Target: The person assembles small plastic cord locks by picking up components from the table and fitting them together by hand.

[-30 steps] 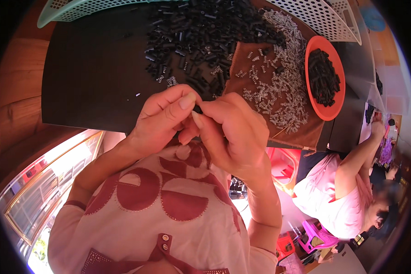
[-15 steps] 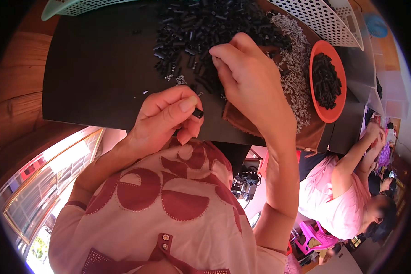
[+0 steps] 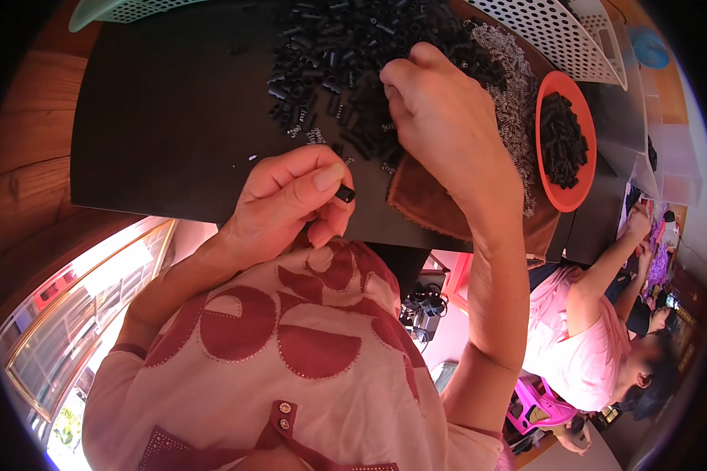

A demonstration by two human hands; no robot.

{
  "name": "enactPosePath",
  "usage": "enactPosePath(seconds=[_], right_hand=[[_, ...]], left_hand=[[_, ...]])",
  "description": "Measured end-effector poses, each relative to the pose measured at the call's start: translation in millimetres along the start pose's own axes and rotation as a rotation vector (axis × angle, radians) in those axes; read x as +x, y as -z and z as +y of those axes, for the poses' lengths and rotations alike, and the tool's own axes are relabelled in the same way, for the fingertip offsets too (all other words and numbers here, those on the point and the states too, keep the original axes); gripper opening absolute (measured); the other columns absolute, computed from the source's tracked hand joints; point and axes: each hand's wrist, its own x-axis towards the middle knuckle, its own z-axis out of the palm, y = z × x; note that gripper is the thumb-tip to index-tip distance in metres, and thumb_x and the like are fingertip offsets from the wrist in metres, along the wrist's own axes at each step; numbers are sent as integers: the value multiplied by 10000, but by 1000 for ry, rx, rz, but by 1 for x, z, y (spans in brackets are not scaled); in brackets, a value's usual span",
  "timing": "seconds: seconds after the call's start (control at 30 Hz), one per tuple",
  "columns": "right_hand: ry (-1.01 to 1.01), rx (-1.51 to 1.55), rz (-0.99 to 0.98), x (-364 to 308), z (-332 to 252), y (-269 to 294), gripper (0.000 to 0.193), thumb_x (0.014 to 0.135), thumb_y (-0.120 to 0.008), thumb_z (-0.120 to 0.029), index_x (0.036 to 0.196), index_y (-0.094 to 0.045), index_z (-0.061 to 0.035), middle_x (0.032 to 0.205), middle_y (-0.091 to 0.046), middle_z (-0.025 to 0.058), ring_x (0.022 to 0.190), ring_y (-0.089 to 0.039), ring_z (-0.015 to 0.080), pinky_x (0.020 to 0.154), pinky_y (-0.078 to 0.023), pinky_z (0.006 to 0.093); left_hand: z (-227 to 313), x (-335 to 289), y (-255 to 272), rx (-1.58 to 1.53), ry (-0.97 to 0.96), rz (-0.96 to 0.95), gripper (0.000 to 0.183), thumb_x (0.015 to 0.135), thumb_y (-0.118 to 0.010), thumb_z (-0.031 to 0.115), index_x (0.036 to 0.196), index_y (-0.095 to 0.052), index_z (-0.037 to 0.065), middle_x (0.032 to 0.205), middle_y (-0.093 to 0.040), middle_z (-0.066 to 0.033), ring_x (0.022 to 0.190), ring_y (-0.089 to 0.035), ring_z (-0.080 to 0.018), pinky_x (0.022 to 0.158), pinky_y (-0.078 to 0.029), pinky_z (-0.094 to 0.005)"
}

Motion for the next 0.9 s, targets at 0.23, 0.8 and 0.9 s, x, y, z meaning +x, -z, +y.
enactPosePath(seconds=[0.23, 0.8, 0.9], right_hand=[[1, 70, -1, 5, -2, -2, 51, 823, -600, -89, 868, -603, -66, 834, -532, 101, 744, -585, 340, 633, -482, 430], [-83, -108, -24, 13, -16, -9, 118, 818, -617, -144, 847, -590, -32, 829, -569, 111, 765, -584, 339, 665, -455, 428], [-32, -114, 25, 14, -15, -9, 88, 805, -620, -95, 842, -579, -27, 808, -559, 109, 718, -578, 320, 631, -459, 392]], left_hand=[[-1, 1, 0, -24, 10, -3, 283, 1000, -453, 249, 893, -548, 4, 715, -578, -73, 555, -497, -97, 515, -410, -214], [-2, -2, -2, -32, 2, 61, 277, 991, -460, 256, 925, -555, 4, 718, -569, -72, 550, -507, -109, 501, -397, -223], [-3, -2, -1, -47, -7, 62, 282, 991, -459, 262, 922, -556, 6, 711, -567, -74, 546, -504, -110, 499, -394, -223]])
